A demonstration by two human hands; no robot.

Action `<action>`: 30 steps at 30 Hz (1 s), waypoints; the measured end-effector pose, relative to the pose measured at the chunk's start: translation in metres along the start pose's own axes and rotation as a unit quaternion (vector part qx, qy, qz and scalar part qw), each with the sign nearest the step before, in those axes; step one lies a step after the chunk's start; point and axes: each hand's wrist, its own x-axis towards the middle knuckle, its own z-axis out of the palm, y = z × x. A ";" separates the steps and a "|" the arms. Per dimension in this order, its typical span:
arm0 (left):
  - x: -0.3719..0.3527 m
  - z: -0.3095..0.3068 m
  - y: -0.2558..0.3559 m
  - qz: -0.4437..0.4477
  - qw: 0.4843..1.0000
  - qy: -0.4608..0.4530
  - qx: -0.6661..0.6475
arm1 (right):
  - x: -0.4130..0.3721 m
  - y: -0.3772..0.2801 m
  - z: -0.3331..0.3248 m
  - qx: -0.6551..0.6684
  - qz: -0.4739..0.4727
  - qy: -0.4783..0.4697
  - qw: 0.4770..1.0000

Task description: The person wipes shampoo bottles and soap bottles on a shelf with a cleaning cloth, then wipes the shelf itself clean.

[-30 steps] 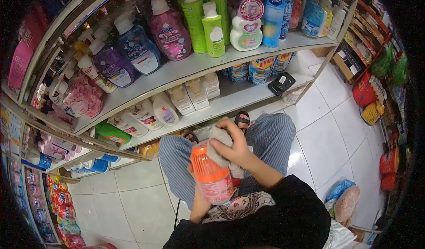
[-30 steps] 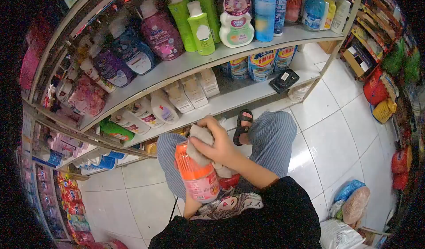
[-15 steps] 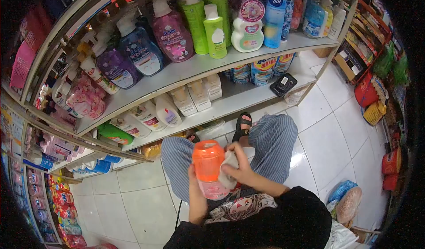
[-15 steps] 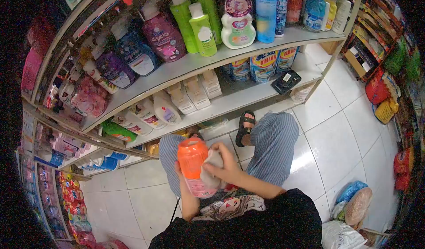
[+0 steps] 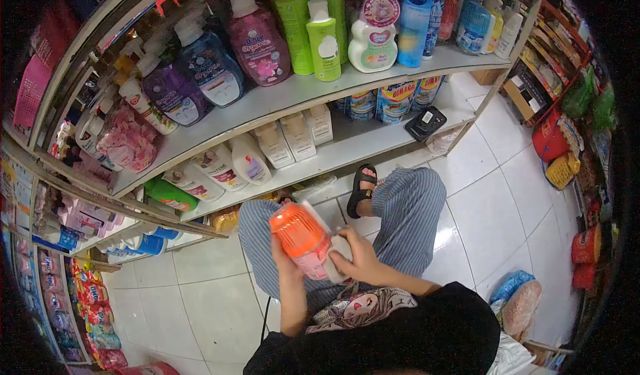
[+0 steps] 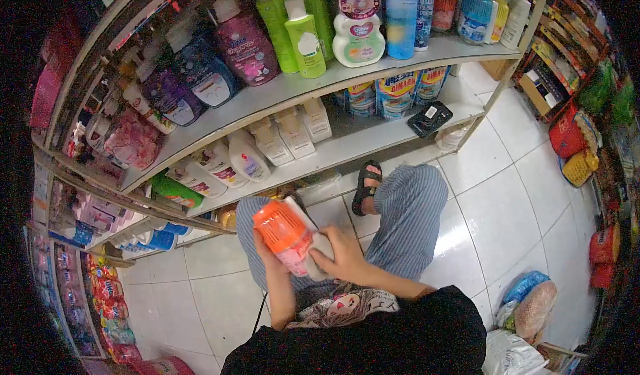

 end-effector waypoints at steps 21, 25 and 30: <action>0.005 0.003 -0.006 0.040 0.978 -0.024 -0.202 | -0.015 0.024 0.006 0.127 0.073 0.024 0.989; -0.007 0.035 -0.010 0.081 0.990 0.092 -0.076 | -0.018 0.034 0.019 0.174 0.150 0.151 0.962; -0.022 0.039 -0.022 0.106 0.994 -0.040 -0.001 | 0.007 0.092 0.014 0.480 0.198 0.102 0.849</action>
